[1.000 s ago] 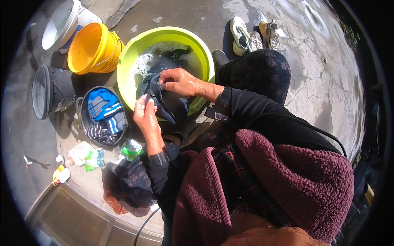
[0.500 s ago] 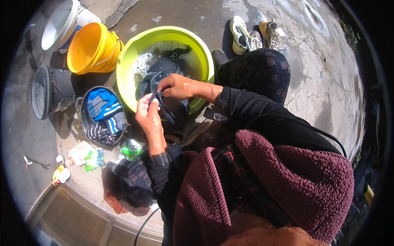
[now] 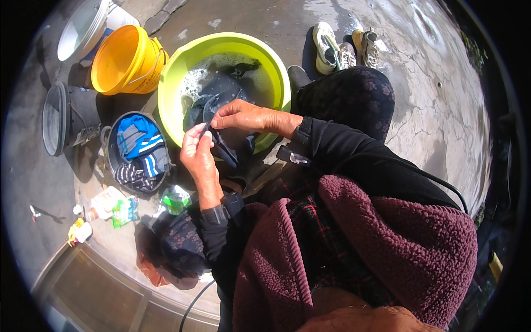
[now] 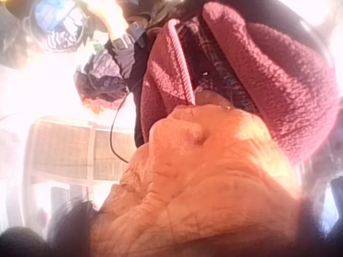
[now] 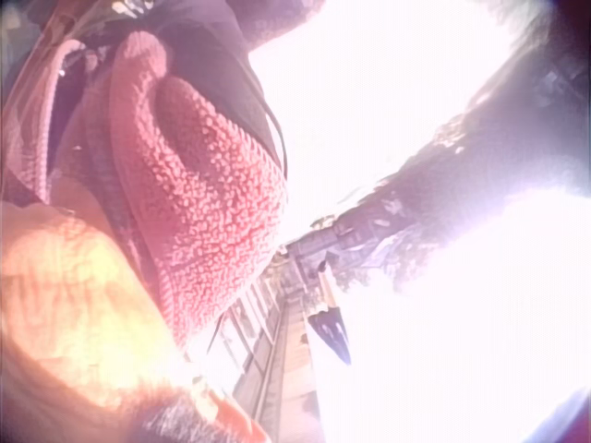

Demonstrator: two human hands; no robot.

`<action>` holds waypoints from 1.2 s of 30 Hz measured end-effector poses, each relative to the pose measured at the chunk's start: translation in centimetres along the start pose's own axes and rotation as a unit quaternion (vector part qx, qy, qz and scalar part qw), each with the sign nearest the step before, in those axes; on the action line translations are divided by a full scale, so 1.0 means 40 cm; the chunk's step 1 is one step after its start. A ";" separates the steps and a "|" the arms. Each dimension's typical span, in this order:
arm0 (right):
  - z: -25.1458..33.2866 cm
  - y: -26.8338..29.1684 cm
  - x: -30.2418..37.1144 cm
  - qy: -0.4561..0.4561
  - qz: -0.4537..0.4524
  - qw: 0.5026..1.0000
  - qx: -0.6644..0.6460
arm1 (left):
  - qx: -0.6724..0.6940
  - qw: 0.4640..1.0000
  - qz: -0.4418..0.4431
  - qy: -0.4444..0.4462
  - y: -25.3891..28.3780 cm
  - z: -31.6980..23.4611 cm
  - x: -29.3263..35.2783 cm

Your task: The person washes clothes by hand in a green basin filled with soapy water. They scrub and rinse a striped garment and a pair of jeans, repeatedly submerging and wringing them before placing them into a nearby bucket.

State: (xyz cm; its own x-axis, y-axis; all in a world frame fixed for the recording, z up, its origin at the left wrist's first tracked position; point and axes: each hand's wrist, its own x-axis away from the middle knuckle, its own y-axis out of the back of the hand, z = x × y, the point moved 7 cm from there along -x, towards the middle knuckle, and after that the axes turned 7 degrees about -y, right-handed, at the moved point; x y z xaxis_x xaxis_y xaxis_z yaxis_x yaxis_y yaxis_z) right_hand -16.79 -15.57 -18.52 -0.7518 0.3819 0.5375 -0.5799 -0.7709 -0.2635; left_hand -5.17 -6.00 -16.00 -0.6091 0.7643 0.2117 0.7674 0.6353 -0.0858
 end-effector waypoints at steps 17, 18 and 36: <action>0.007 -0.004 0.013 0.032 0.016 0.999 -0.011 | 0.000 0.999 0.017 -0.036 -0.014 -0.009 0.012; 0.011 -0.004 0.014 0.040 0.016 0.999 -0.011 | 0.001 0.999 0.011 -0.036 -0.014 -0.010 0.013; 0.018 -0.006 0.018 0.083 0.043 0.994 -0.048 | 0.040 0.998 0.010 -0.046 -0.015 -0.017 0.018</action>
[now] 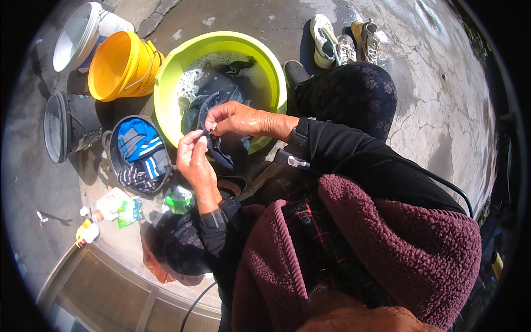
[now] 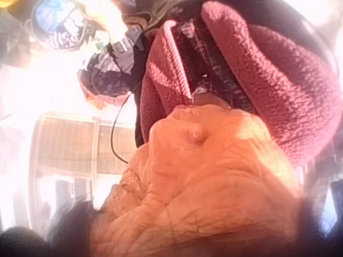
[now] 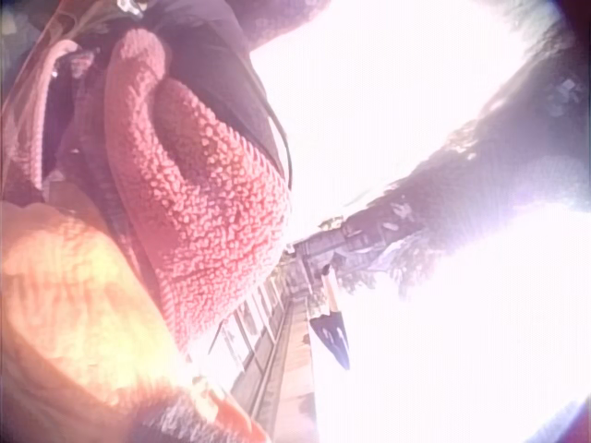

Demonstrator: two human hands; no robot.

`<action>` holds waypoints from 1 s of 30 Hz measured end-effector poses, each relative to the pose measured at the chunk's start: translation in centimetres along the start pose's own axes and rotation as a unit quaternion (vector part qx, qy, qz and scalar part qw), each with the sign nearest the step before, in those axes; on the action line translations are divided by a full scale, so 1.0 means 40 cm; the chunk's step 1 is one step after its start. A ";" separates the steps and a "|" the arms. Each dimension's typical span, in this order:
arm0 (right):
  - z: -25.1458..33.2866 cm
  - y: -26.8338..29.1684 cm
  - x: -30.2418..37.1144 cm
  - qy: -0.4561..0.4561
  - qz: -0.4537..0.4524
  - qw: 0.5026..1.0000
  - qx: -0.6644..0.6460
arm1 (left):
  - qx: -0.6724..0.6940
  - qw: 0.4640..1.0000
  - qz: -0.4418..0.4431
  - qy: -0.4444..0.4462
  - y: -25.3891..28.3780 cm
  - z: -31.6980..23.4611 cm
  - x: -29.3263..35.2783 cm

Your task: The person washes clothes by hand in a green basin filled with soapy water. They scrub and rinse a striped garment and a pair of jeans, repeatedly submerging and wringing them before placing them into a nearby bucket.

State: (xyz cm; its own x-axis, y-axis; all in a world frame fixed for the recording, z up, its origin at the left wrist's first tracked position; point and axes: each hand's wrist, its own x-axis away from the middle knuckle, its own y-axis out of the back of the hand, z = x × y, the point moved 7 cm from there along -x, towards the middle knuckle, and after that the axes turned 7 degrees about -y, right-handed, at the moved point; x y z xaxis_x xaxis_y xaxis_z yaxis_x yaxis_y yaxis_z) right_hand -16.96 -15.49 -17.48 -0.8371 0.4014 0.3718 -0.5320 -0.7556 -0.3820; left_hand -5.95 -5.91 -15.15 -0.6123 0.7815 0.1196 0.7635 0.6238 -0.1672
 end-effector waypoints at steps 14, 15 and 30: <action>-0.010 0.009 0.002 -0.044 -0.063 0.996 0.051 | -0.053 0.992 0.033 0.106 0.006 0.033 0.001; -0.010 0.007 0.003 -0.048 -0.061 0.996 0.053 | -0.073 0.989 0.025 0.129 0.015 0.042 0.004; 0.020 0.002 0.009 0.006 -0.010 0.986 0.164 | -0.073 0.991 0.004 0.109 0.037 0.045 0.008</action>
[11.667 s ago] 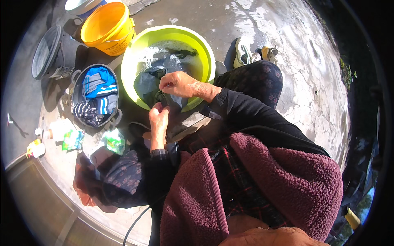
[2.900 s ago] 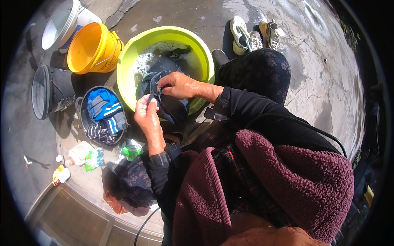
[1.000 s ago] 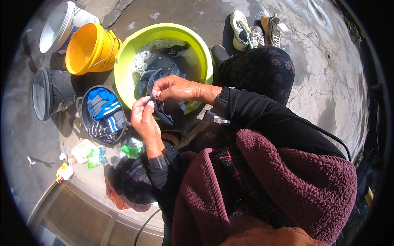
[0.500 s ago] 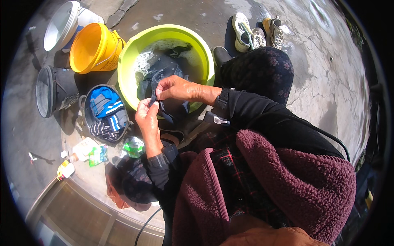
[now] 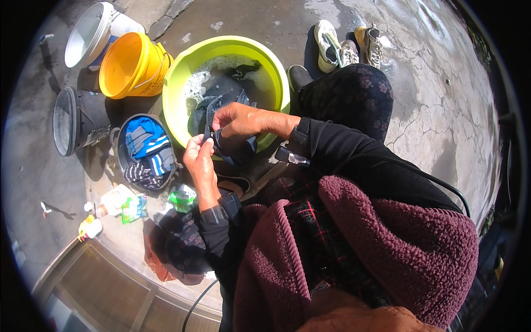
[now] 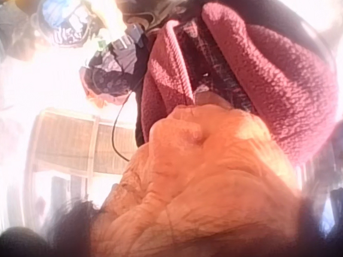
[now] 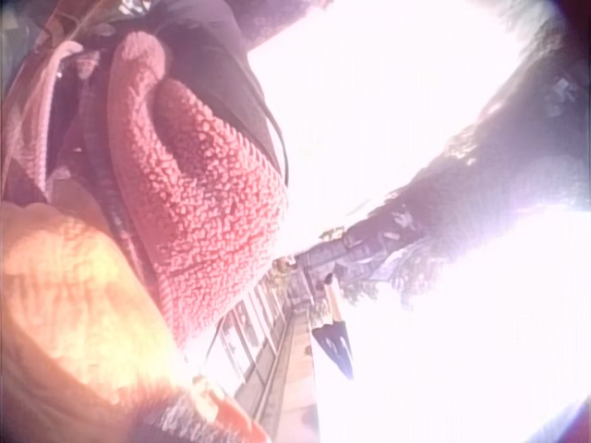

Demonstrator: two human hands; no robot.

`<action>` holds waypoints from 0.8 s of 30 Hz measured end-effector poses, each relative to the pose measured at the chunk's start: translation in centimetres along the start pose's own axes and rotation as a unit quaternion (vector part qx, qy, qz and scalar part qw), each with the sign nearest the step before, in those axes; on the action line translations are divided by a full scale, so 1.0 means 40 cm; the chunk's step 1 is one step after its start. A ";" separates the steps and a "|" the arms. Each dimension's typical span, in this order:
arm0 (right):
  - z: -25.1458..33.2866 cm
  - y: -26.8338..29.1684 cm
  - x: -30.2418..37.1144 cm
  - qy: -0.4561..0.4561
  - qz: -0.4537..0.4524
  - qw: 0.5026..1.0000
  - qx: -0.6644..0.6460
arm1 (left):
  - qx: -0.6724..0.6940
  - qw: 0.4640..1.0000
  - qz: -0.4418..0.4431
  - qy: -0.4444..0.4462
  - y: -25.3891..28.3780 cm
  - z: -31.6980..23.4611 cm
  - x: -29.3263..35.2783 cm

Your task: The person washes clothes by hand in a green basin filled with soapy water. They scrub and rinse a striped garment and a pair of jeans, repeatedly submerging and wringing them before placing them into a nearby bucket.

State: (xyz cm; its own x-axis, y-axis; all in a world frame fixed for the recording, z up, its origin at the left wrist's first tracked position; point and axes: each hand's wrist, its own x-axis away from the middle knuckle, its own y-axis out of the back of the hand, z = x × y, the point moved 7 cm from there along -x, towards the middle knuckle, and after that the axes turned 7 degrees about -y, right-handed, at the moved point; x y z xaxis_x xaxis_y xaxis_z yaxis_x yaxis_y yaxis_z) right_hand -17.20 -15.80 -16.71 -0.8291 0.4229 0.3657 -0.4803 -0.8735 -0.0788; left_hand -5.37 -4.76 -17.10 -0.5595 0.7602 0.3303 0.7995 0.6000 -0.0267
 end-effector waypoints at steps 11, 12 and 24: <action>0.034 -0.021 0.024 0.075 -0.057 0.987 0.128 | -0.039 0.998 0.039 0.001 -0.015 -0.006 0.006; 0.043 -0.021 0.026 0.103 -0.062 0.985 0.123 | -0.042 0.998 0.046 -0.001 -0.016 -0.008 0.005; 0.033 -0.014 0.019 0.061 -0.041 0.988 0.133 | -0.085 0.994 0.075 0.002 -0.031 -0.001 0.013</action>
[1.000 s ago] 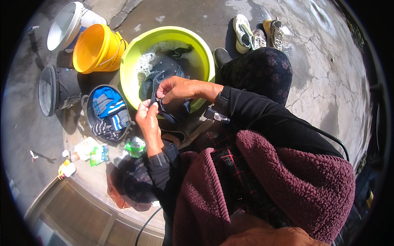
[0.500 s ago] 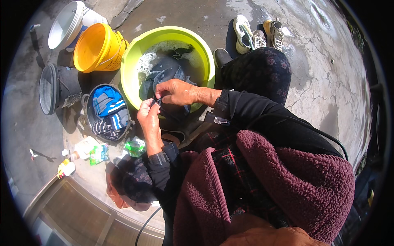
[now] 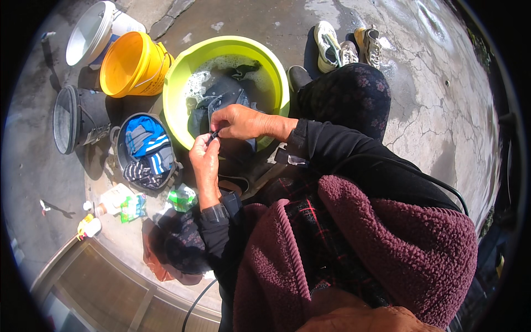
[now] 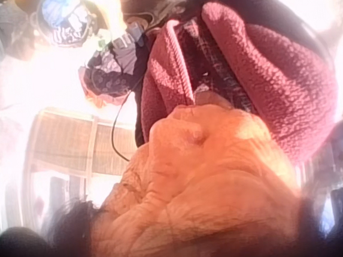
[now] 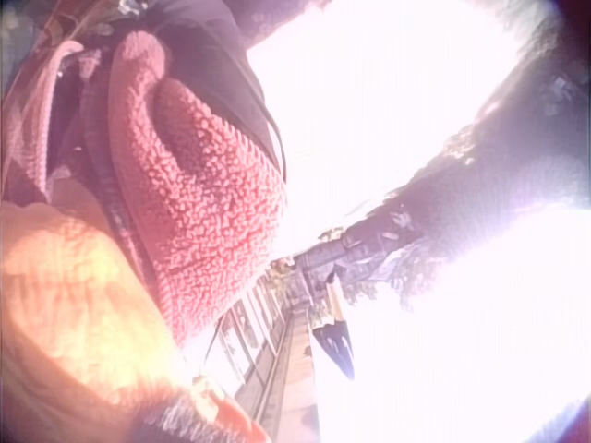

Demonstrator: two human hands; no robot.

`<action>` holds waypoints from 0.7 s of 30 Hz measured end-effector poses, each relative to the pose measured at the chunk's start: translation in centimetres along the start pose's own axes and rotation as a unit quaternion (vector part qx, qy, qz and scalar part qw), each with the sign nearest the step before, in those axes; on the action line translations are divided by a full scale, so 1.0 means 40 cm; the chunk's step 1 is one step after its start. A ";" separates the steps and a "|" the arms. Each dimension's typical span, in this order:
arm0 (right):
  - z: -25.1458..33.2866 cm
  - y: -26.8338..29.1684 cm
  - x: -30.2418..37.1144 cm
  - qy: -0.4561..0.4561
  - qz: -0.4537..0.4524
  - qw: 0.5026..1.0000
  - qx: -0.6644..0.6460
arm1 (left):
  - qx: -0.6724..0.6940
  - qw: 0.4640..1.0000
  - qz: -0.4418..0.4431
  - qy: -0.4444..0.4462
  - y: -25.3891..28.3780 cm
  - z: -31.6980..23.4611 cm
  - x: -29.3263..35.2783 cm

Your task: The person washes clothes by hand in a green basin filled with soapy water. They scrub and rinse a striped garment and a pair of jeans, repeatedly submerging and wringing them before placing them into a nearby bucket.

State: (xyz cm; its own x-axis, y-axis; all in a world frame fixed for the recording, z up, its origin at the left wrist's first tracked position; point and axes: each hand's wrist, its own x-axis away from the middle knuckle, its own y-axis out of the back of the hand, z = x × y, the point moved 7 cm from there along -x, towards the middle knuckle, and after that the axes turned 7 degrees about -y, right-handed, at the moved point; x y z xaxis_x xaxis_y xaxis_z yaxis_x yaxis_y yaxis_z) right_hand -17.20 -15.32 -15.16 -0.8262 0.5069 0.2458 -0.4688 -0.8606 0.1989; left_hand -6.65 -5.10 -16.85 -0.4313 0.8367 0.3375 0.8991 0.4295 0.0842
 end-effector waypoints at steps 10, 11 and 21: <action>-0.022 0.005 -0.012 -0.012 0.006 0.997 0.079 | 0.014 1.000 0.001 0.024 0.002 0.004 0.004; -0.031 0.003 -0.013 -0.035 0.013 0.996 0.083 | 0.016 1.000 0.001 0.027 0.002 0.006 0.003; -0.019 -0.004 -0.006 -0.004 0.035 0.989 0.142 | 0.017 0.999 0.042 0.008 -0.002 0.005 0.003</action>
State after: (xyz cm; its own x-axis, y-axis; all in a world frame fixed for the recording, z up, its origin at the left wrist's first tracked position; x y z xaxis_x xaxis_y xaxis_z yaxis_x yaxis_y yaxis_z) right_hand -17.15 -15.33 -15.97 -0.8499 0.4487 0.2763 -0.3030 -0.8452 0.4403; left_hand -6.81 -4.97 -17.00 -0.3537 0.8643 0.3575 0.9286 0.3705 0.0230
